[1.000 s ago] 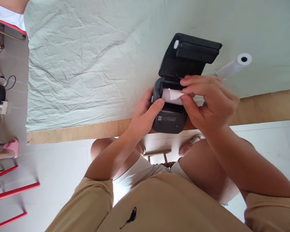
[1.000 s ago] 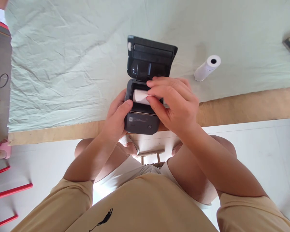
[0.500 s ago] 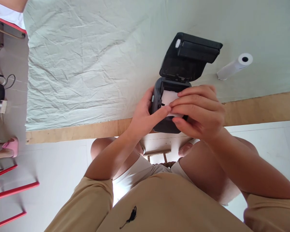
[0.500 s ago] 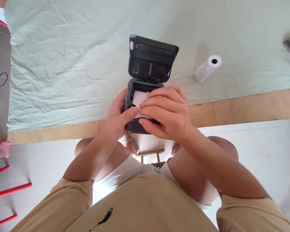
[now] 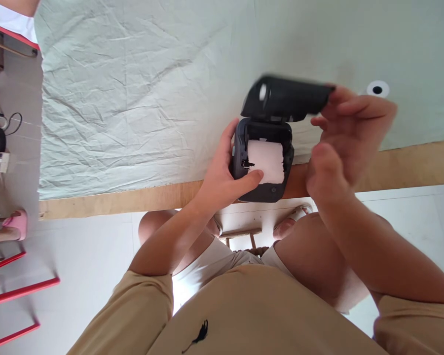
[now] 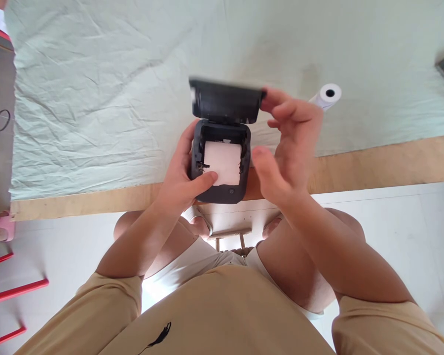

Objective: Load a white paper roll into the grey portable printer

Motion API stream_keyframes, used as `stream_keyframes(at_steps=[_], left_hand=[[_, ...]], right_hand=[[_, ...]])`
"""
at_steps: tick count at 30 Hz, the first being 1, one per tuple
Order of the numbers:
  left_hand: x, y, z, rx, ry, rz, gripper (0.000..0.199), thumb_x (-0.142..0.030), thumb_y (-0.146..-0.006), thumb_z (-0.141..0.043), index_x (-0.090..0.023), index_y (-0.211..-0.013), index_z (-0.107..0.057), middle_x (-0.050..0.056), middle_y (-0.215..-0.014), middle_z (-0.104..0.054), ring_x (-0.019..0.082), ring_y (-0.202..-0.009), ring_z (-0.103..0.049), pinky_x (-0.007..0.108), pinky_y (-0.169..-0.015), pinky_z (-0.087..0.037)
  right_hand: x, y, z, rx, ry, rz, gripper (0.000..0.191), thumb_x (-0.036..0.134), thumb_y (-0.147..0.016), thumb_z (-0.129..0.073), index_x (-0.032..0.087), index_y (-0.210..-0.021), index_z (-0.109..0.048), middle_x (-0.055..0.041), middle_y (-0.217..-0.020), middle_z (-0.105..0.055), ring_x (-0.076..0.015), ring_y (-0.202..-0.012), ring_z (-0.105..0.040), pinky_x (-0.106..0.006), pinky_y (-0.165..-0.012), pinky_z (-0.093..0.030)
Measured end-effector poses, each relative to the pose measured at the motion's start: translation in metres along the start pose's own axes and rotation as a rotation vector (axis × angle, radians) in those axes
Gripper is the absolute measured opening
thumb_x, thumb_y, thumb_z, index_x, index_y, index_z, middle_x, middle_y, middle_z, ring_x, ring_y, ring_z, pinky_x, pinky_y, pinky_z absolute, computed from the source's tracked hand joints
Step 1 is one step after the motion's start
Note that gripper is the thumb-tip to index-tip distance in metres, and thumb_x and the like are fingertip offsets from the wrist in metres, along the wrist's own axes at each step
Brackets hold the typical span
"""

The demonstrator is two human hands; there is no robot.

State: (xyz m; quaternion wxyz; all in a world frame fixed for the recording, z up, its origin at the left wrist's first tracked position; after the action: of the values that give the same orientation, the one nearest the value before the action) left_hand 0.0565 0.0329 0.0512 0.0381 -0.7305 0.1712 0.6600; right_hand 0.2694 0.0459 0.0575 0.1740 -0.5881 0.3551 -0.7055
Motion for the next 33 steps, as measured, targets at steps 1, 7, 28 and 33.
stream_keyframes(at_steps=[1,7,28,33], left_hand=[[0.0,0.001,0.0,-0.007,0.002,-0.006,0.126,-0.067,-0.084,-0.106,-0.034,-0.185,-0.038,0.013,-0.149,-0.082,0.039,-0.13,-0.084,0.052,-0.11,-0.073],[-0.004,0.006,0.0,-0.012,0.045,0.009,0.116,-0.059,-0.088,-0.106,-0.038,-0.184,-0.044,0.011,-0.159,-0.081,0.039,-0.139,-0.084,0.054,-0.119,-0.072],[-0.01,0.004,-0.003,-0.043,0.065,0.092,0.082,-0.072,-0.097,-0.096,-0.031,-0.16,-0.065,0.01,-0.158,-0.083,0.042,-0.155,-0.078,0.058,-0.128,-0.069],[-0.008,0.002,-0.002,-0.022,0.043,0.079,0.088,-0.076,-0.097,-0.094,-0.03,-0.164,-0.061,0.012,-0.161,-0.08,0.042,-0.156,-0.075,0.058,-0.13,-0.065]], right_hand=[[-0.002,0.001,0.002,-0.031,0.022,-0.028,0.05,0.078,-0.108,-0.063,0.039,-0.139,-0.06,-0.0088,-0.139,-0.076,-0.0334,-0.125,-0.081,-0.056,-0.102,-0.067],[-0.006,0.01,0.002,0.268,0.146,-0.226,0.052,0.078,-0.118,-0.055,0.04,-0.152,-0.065,-0.0084,-0.148,-0.078,-0.0341,-0.139,-0.08,-0.058,-0.111,-0.072],[-0.001,0.004,0.0,0.5,0.182,-0.218,0.049,0.056,-0.117,-0.072,0.045,-0.164,-0.063,-0.0076,-0.152,-0.083,-0.0329,-0.127,-0.085,-0.054,-0.102,-0.078],[0.0,0.002,0.003,0.534,0.193,-0.29,0.051,0.056,-0.114,-0.076,0.043,-0.162,-0.065,-0.0083,-0.156,-0.082,-0.0346,-0.132,-0.084,-0.057,-0.11,-0.076]])
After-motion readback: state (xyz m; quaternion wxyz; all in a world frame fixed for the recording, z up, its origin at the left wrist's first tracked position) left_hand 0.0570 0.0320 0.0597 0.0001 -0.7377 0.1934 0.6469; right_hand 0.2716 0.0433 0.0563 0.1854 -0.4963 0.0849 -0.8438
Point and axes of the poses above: each hand's wrist, its own y-axis away from the middle knuckle, its own z-axis out of the back of the hand, x = y × z, the point moved 4 cm from there along -y, towards the middle knuckle
